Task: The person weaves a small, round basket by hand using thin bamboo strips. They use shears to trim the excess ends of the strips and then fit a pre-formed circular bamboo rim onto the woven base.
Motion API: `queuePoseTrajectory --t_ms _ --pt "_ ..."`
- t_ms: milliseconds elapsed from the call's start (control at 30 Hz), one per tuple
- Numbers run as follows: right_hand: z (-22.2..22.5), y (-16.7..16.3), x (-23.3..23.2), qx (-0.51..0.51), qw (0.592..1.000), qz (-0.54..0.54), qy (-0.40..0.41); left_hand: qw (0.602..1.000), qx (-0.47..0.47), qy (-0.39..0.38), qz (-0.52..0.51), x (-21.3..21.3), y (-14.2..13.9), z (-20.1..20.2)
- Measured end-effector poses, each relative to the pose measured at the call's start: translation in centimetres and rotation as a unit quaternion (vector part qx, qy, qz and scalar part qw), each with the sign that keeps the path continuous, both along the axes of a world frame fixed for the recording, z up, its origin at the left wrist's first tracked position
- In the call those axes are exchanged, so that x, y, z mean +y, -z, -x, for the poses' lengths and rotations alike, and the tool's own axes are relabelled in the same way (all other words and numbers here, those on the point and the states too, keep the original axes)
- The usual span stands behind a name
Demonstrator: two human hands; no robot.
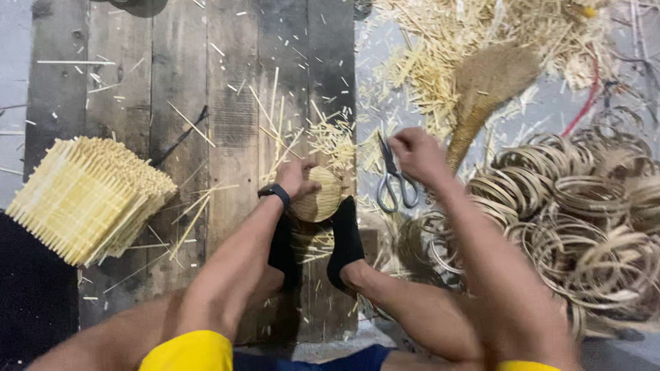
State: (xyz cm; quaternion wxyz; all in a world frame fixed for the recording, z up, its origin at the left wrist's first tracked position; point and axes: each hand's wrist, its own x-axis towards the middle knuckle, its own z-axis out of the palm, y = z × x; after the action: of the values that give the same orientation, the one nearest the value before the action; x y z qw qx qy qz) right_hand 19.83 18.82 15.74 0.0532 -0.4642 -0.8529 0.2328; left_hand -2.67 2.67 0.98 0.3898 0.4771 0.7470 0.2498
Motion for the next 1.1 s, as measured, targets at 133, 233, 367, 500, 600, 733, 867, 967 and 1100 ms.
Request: queuePoseTrajectory --t_ms 133,233,367,500,600,733,867,967,1100 --pt "-7.9 -5.8 1.1 -0.268 0.961 -0.025 -0.064 0.993 0.073 0.010 -0.090 -1.1 -1.9 -1.7" --pt "-10.4 -2.9 -0.4 -0.182 0.967 0.170 0.046 0.959 0.221 0.121 -0.127 -3.0 -0.8 -2.9" --pt "-10.3 8.0 -2.5 -0.161 0.943 0.282 0.076 0.864 0.329 0.219 -0.312 -8.8 1.4 -2.0" --pt "-9.0 15.8 -4.4 -0.056 0.996 0.064 0.042 0.942 0.283 0.177 -0.040 -12.0 1.9 -0.6" --pt "-8.0 16.9 -4.8 -0.047 0.994 -0.038 0.088 0.977 0.189 -0.041 -0.085 -10.8 2.0 -3.3" --pt "-7.4 17.0 -3.8 -0.044 0.975 0.110 0.188 0.961 0.184 -0.162 -0.124 -7.6 2.8 -7.8" --pt "-7.7 17.7 -2.4 -0.101 0.936 0.253 0.222 0.958 0.199 -0.144 -0.148 -7.2 3.5 -7.9" --pt "-8.8 18.9 -2.5 -0.054 0.926 0.314 0.201 0.953 0.185 -0.122 -0.207 -6.0 4.7 -7.2" --pt "-10.6 19.2 -4.7 0.048 0.924 0.329 0.190 0.960 0.178 -0.048 -0.212 -2.8 6.5 -6.8"
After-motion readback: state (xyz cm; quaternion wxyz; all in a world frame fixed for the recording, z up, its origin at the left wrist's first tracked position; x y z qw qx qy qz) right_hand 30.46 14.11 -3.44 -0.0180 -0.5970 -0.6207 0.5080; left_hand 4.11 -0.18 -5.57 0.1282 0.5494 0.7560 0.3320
